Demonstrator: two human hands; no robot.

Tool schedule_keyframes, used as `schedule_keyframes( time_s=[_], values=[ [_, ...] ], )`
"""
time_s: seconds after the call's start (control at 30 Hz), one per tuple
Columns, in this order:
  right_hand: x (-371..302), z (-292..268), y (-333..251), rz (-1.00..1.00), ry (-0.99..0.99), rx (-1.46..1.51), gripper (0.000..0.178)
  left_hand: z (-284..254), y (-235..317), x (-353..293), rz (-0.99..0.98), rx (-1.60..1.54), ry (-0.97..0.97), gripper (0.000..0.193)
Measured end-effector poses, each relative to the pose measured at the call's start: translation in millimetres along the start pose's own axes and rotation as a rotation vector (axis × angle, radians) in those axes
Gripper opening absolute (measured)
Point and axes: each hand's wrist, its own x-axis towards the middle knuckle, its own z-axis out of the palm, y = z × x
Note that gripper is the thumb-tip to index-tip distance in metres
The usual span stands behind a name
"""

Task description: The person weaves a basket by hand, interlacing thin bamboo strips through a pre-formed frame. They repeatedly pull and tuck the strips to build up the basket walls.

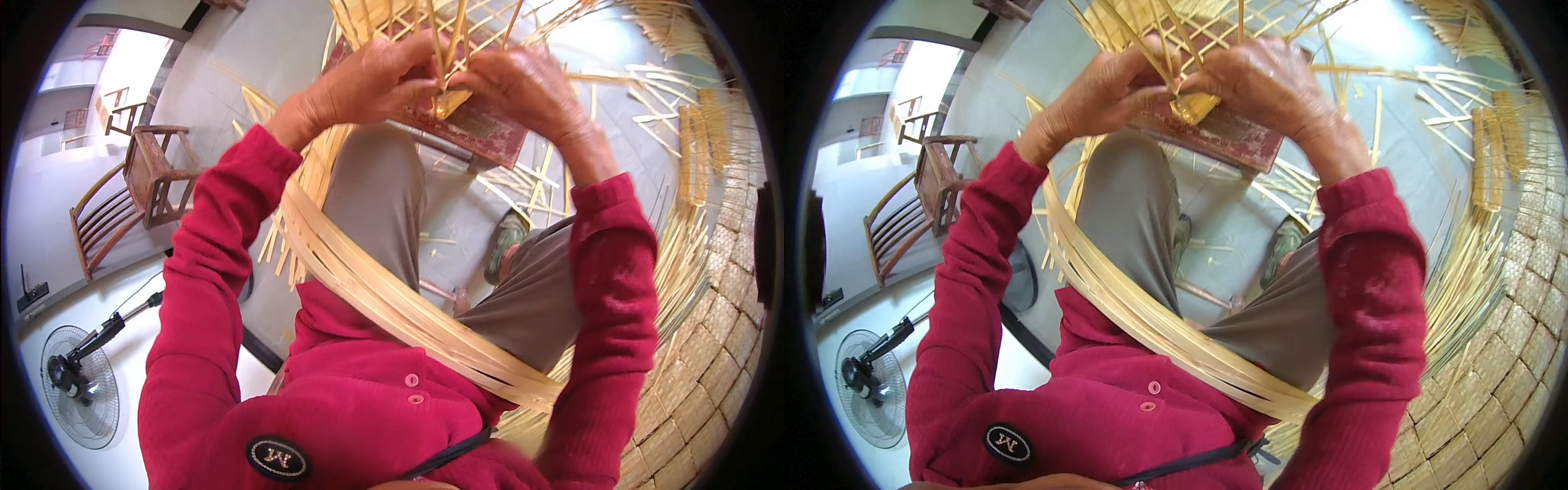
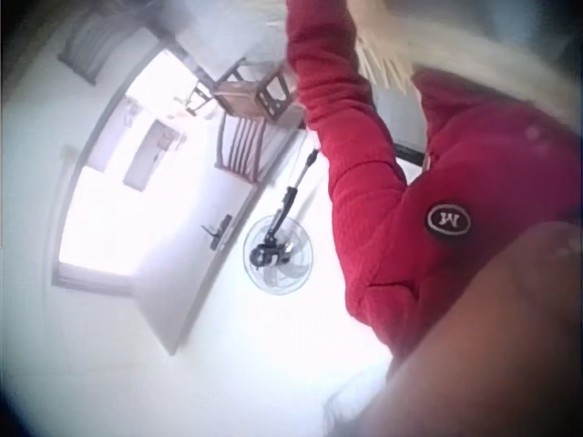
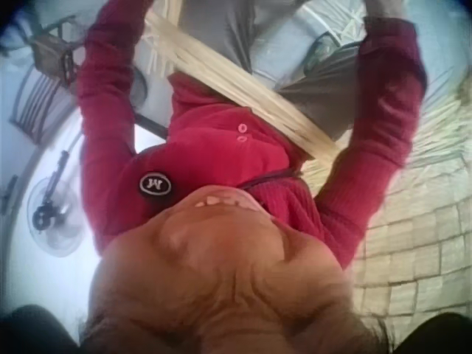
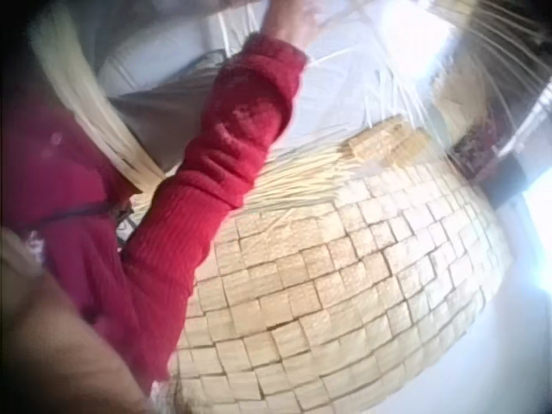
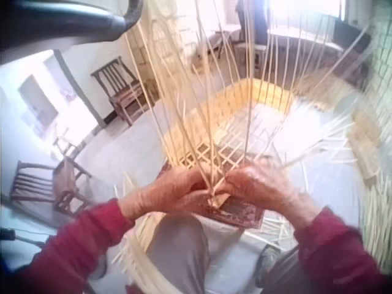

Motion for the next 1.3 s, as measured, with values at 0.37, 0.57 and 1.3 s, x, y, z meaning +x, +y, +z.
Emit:
schedule_keyframes(
  time_s=[0.37,0.57,1.3],
  values=[
    [-45,10,-101,0.215,0.438,0.144,0.011,15,9,-28,-0.136,-0.142,0.357,0.018],
    [-47,44,-64,0.786,0.631,1.901,0.023,15,13,-36,-0.091,-0.251,0.242,0.015],
    [-43,-26,-85,0.229,0.212,1.389,0.045,37,10,-14,0.029,-0.176,0.379,0.019]
  ],
)
